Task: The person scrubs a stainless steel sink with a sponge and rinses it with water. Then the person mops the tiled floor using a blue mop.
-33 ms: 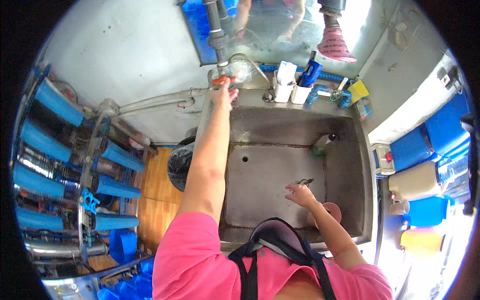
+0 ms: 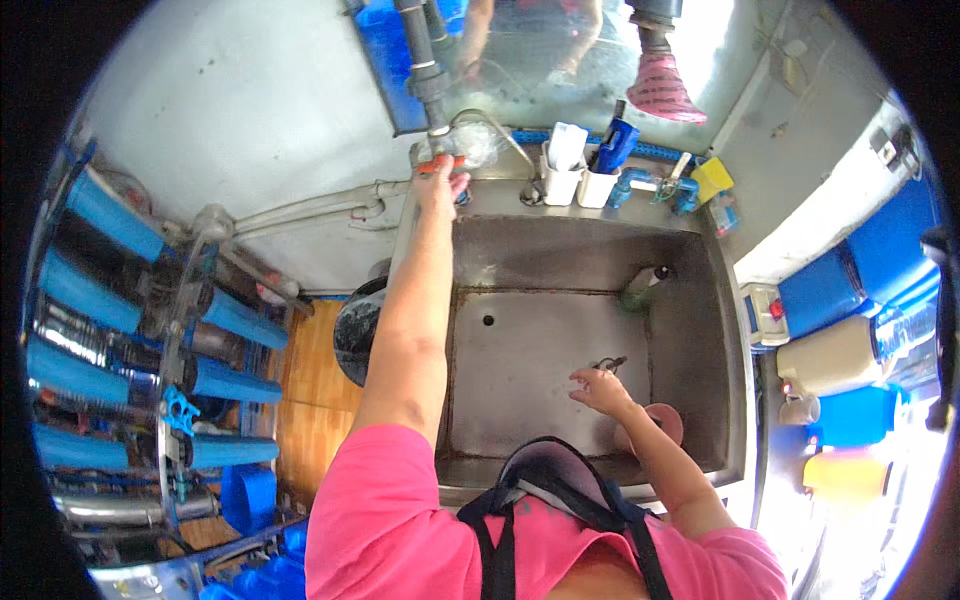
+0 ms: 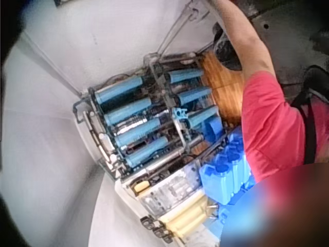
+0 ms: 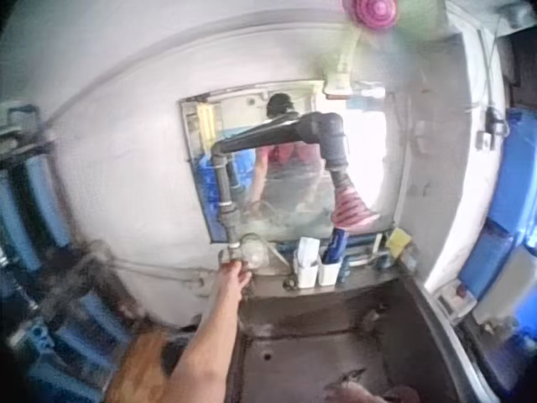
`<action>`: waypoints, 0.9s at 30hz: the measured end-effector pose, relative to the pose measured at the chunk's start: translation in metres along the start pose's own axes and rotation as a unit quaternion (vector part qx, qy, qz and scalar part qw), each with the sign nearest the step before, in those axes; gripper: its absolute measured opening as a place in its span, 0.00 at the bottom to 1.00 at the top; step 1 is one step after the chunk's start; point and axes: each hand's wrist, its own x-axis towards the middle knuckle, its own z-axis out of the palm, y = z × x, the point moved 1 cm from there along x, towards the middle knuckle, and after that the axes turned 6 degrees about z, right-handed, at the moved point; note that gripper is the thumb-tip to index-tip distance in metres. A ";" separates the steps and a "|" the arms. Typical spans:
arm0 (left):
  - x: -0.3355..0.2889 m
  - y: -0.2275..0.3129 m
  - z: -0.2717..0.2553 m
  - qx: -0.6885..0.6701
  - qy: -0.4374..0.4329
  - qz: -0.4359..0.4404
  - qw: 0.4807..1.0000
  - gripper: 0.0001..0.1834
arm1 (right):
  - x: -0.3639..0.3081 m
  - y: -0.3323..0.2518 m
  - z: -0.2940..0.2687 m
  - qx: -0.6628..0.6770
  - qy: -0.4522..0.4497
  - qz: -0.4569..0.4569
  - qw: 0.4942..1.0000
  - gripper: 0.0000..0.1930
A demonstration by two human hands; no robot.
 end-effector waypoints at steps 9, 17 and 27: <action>0.026 -0.004 0.005 0.062 0.021 0.080 0.995 0.17 | -0.011 -0.026 -0.015 -0.055 0.001 -0.030 0.998 0.19; -0.075 -0.049 0.008 0.030 0.032 -0.119 0.992 0.14 | -0.020 -0.120 -0.029 -0.003 0.227 -0.243 0.943 0.49; -0.341 -0.107 -0.022 -0.076 -0.073 -0.454 0.885 0.08 | -0.020 -0.120 -0.048 -0.054 0.113 -0.450 0.884 0.35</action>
